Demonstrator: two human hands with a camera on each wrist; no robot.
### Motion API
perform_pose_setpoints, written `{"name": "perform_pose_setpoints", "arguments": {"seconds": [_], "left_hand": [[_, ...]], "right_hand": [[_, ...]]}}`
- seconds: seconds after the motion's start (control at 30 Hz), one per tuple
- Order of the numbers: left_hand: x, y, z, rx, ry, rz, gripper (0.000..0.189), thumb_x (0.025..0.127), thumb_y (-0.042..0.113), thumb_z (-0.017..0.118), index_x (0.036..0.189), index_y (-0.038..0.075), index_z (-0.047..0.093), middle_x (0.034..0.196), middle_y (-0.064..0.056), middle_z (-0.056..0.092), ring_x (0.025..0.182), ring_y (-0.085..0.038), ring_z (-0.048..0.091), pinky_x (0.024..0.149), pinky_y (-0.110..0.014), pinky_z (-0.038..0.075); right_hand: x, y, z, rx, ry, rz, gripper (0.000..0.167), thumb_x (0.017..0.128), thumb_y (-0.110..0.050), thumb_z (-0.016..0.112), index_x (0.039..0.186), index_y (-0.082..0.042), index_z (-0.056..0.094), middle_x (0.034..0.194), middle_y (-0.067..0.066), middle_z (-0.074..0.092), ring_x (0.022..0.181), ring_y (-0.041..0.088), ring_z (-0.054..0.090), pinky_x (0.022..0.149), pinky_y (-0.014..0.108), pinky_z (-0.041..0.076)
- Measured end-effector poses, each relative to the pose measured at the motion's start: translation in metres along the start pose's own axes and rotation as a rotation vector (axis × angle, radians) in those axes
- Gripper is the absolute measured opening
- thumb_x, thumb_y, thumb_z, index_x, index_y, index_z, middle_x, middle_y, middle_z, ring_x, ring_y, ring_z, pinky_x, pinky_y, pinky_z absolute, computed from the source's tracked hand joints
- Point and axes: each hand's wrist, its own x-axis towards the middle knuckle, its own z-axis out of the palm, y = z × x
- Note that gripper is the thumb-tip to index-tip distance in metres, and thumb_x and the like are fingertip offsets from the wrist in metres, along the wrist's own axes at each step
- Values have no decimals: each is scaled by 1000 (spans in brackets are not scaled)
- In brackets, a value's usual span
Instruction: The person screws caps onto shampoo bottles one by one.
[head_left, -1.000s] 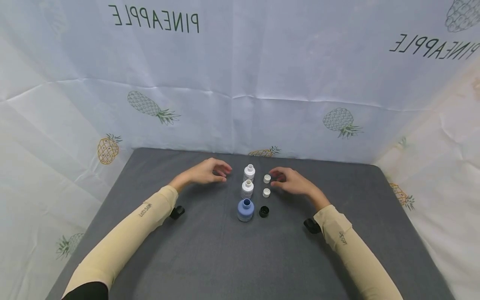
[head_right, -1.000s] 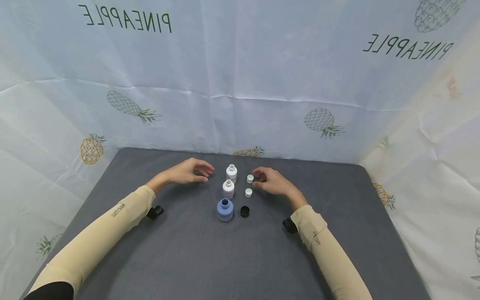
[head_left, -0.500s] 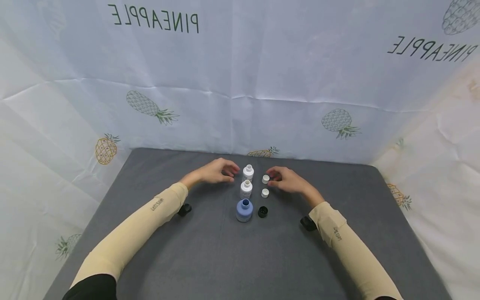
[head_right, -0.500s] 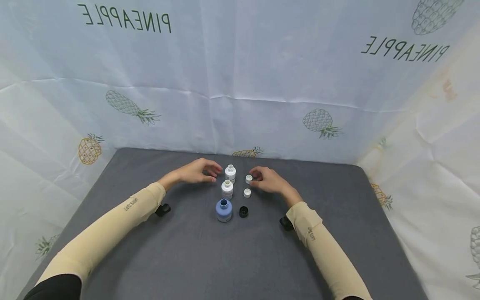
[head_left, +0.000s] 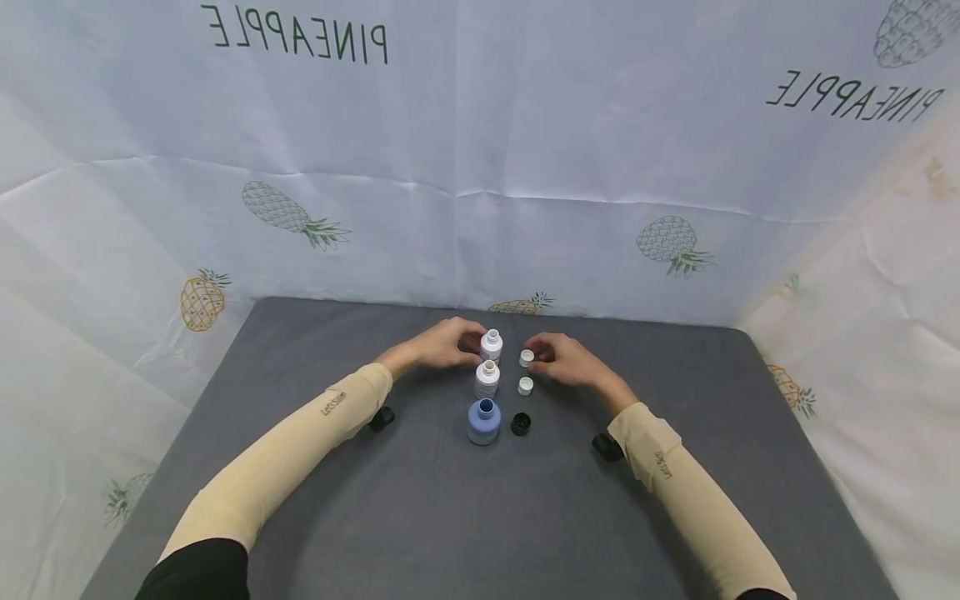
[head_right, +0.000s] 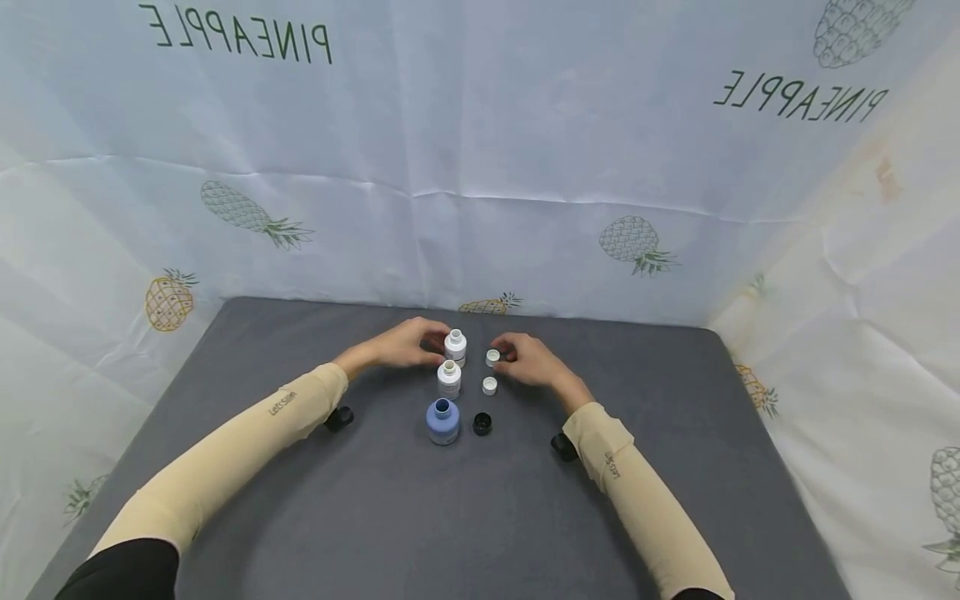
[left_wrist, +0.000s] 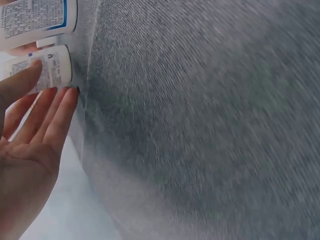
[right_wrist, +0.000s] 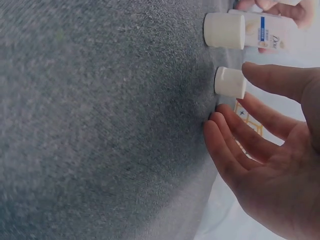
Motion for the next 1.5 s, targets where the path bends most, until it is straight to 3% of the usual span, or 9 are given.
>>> {"name": "perform_pose_setpoints", "arguments": {"seconds": [0.43,1.1,1.3,1.5], "left_hand": [[5,1,5,67,37,-12,41,99,7,78,138,-1,69,134,-18,76,125,-33,75,111,-41,62],[-9,6,-8,4,143,-49,49,94,18,86,138,3,71,133,-16,77,123,-37,76,106,-43,64],[-12,6,-12,-2,183,-48,45,95,15,85,136,2,72,128,-16,78,121,-38,77,105,-44,65],[-14,6,-14,3,193,-43,46,94,16,85,136,1,72,127,-18,78,118,-38,77,103,-45,66]], "right_hand": [[7,-7,6,-58,0,3,36,103,-11,72,137,1,68,134,22,71,116,35,70,99,51,61],[12,-3,2,-80,26,-11,25,101,-6,73,125,1,72,125,21,74,110,35,75,93,48,64],[11,-9,-1,-44,61,12,27,102,-6,71,129,1,71,131,22,74,123,41,74,104,54,63],[13,-19,-4,10,121,-37,29,101,-1,71,129,5,70,130,24,74,128,43,73,110,54,61]]}}
